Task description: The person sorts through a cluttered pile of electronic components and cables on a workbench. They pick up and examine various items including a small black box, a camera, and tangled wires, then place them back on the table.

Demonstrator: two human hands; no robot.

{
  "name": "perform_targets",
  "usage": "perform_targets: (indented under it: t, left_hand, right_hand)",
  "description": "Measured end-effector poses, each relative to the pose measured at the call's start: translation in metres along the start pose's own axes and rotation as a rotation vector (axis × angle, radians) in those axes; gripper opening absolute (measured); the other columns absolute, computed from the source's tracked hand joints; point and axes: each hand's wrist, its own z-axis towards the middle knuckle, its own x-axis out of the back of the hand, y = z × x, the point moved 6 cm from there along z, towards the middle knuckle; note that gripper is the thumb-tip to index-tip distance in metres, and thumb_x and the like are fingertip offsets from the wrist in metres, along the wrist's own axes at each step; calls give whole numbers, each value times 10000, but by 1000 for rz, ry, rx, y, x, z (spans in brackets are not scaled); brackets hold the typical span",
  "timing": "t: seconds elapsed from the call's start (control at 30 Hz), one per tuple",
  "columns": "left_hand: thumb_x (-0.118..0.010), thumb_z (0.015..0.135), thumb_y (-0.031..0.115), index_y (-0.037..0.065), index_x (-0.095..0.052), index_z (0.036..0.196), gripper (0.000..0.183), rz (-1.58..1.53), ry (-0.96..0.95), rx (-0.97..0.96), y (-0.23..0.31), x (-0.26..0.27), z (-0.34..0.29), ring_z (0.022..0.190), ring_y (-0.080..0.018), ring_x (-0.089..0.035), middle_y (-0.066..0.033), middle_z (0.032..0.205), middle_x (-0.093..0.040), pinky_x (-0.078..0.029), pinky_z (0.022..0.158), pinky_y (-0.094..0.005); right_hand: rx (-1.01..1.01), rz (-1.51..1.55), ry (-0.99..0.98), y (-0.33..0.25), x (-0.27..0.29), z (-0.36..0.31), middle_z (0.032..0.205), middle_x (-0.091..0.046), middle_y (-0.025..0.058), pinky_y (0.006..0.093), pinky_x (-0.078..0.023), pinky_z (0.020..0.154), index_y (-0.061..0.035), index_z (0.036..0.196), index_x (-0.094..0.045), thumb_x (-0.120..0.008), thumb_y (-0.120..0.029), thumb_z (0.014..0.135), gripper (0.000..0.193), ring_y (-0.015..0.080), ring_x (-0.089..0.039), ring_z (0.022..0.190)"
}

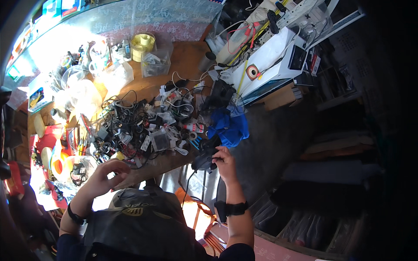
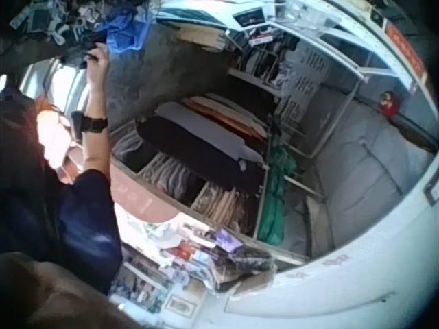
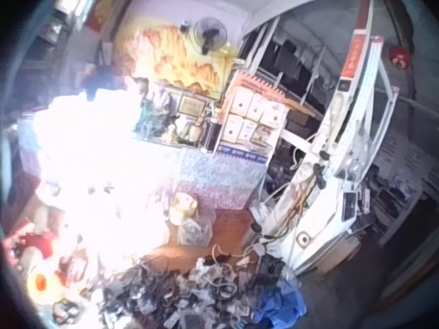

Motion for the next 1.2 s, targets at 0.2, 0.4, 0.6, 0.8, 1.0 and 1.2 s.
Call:
perform_targets:
  t: [0.2, 0.4, 0.6, 0.8, 1.0, 1.2]
  left_hand:
    - [-534, 893, 339, 7, -512, 1102, 393, -392, -240, 467, -53, -105, 64, 864, -190, -577, -72, 992, -574, -463, 760, -325]
    - [-537, 895, 227, 42, -426, 1207, 379, -1148, -205, 725, -63, -149, 61, 959, -232, -566, -97, 1066, -549, -476, 791, -370]
    - [-620, 804, 100, 69, -431, 1179, 421, -1196, -228, 644, -53, -137, 56, 915, -248, -583, -83, 1014, -562, -482, 781, -375]
    - [-647, 755, 60, 50, -389, 1213, 526, -1071, -255, 553, -49, -111, 46, 836, -242, -607, -119, 941, -585, -498, 753, -380]
    - [-629, 744, 5, 34, -388, 1231, 543, -813, -97, 312, -63, -47, 44, 896, -223, -605, -116, 1033, -580, -500, 768, -353]
    - [-711, 701, -5, 55, -306, 1249, 684, -661, 35, 255, -57, -34, 34, 866, -178, -578, -87, 940, -547, -478, 749, -303]
  right_hand:
    - [273, 140, -167, -76, -46, -54, 1057, -515, 136, 291, -435, 785, -35, 659, -565, -554, 157, 700, 197, 225, -533, 956]
    - [383, 31, -402, -114, -85, -89, 1082, -523, 118, 326, -424, 848, -48, 684, -583, -605, 92, 674, 142, 276, -523, 1036]
    - [309, -22, -251, -112, -91, -116, 1150, -511, 120, 337, -416, 908, -70, 732, -644, -578, 140, 611, 251, 286, -493, 1116]
    - [-28, -308, 37, -34, -41, -183, 992, -576, 113, 308, -454, 816, -21, 774, -620, -510, 140, 653, 230, 257, -574, 949]
    - [-737, -926, 68, 85, 25, -315, 1044, -595, 109, 375, -452, 828, -91, 951, -646, -490, -75, 783, 230, 294, -575, 945]
    - [-740, -758, 203, 101, 19, -309, 1142, -519, 206, 382, -413, 929, -27, 1254, -429, -672, -263, 762, 598, 332, -518, 1074]
